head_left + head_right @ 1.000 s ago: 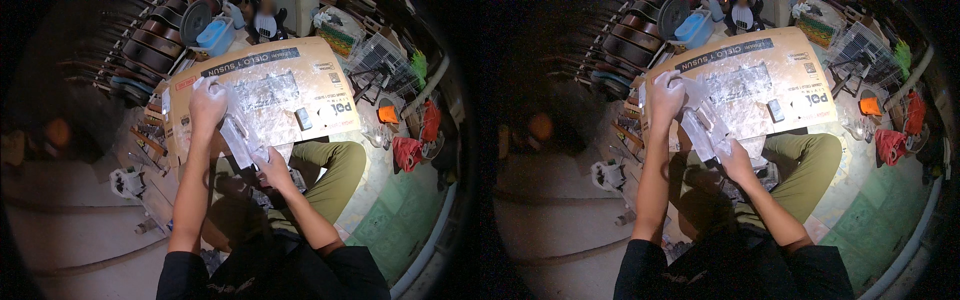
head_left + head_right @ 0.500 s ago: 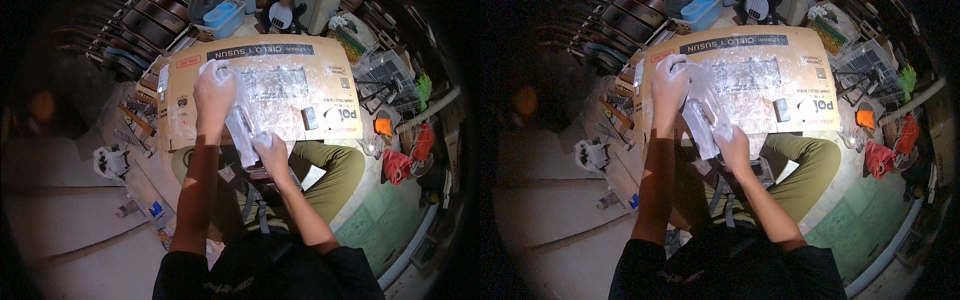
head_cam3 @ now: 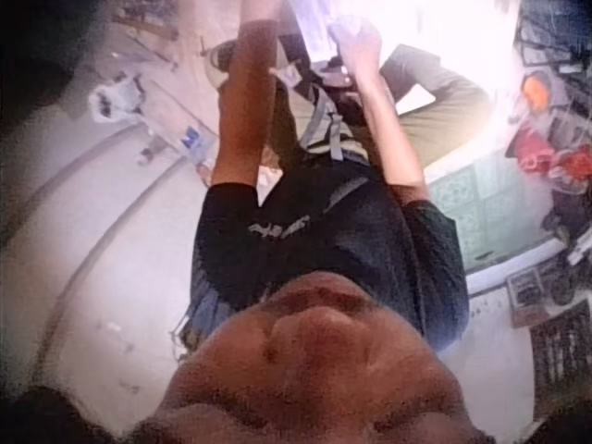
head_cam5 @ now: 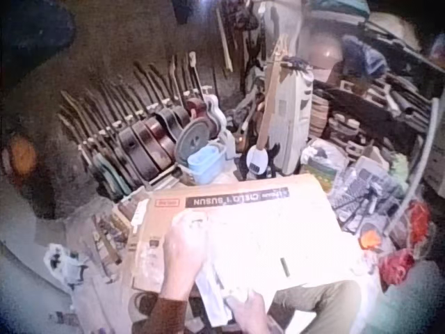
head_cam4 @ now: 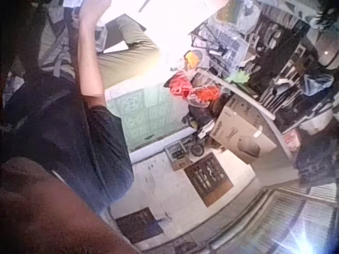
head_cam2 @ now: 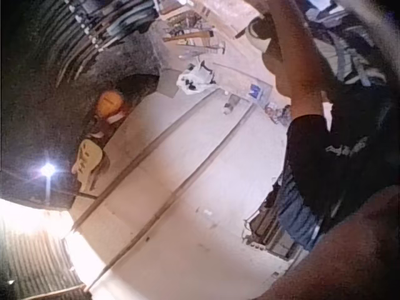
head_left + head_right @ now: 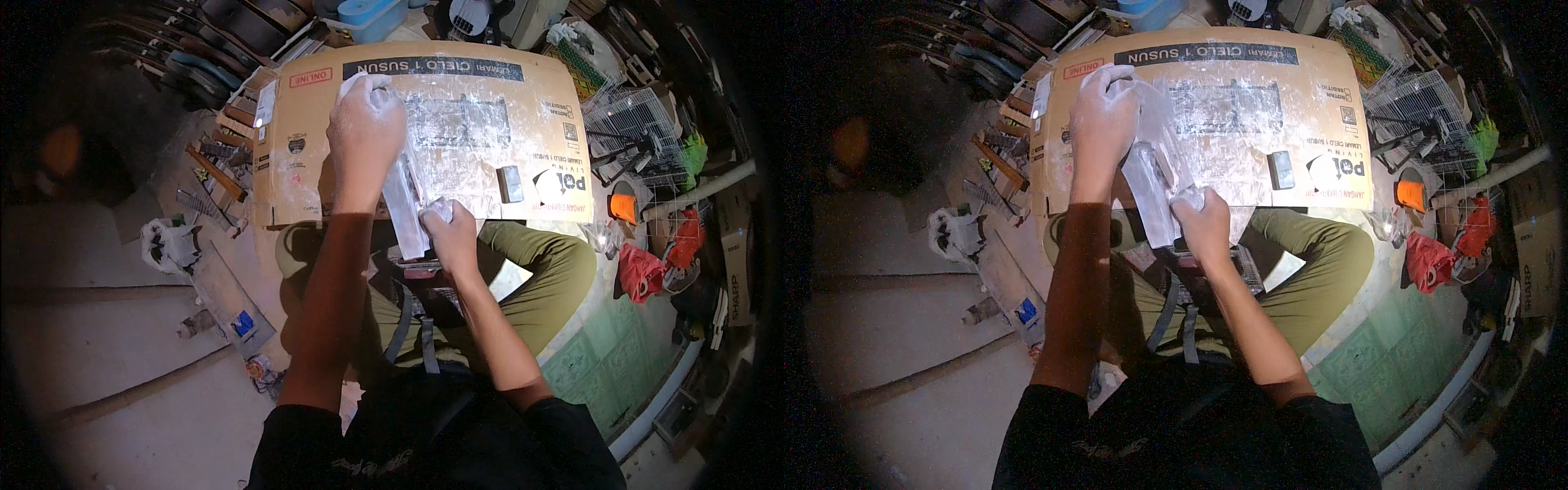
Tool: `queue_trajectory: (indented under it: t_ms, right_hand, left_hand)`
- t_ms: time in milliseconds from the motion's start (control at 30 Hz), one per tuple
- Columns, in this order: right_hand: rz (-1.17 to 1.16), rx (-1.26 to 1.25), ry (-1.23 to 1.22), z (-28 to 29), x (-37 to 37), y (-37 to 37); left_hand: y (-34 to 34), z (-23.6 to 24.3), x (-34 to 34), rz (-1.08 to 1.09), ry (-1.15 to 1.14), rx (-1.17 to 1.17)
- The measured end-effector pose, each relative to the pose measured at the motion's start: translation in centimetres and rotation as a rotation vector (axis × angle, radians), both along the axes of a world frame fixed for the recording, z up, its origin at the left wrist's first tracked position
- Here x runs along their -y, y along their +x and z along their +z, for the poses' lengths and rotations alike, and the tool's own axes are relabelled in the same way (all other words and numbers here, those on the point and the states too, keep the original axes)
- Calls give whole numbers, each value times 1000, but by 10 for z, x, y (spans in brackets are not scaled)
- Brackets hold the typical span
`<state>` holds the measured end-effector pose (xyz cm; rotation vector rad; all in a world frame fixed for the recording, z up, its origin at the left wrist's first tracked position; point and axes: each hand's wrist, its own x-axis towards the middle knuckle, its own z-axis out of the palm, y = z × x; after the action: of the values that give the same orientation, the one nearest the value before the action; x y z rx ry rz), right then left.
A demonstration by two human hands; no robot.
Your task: The person sands the surface and edges of a guitar body using a block while holding the instrument on a cardboard-covered workspace.
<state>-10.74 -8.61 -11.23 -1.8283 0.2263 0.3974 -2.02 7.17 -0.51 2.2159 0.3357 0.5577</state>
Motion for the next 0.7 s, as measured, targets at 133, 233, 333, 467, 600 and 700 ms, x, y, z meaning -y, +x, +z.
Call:
queue_trajectory:
  t_ms: [133,233,333,467,600,700]
  right_hand:
    - [-22,158,-60,12,11,-25]
    - [-15,48,13,11,8,-4]
    - [-40,97,5,-6,14,-22]
    - [-62,63,72,13,12,-9]
    - [-51,105,-4,2,19,-21]
    - [-136,146,172,-1,15,-22]
  left_hand:
    - [5,-8,1,4,-5,14]
    - [1,-9,10,8,64,60]
    - [2,-1,9,17,-16,-28]
    - [4,-3,15,2,36,27]
    - [4,1,17,-5,17,-40]
    - [8,9,17,15,18,-41]
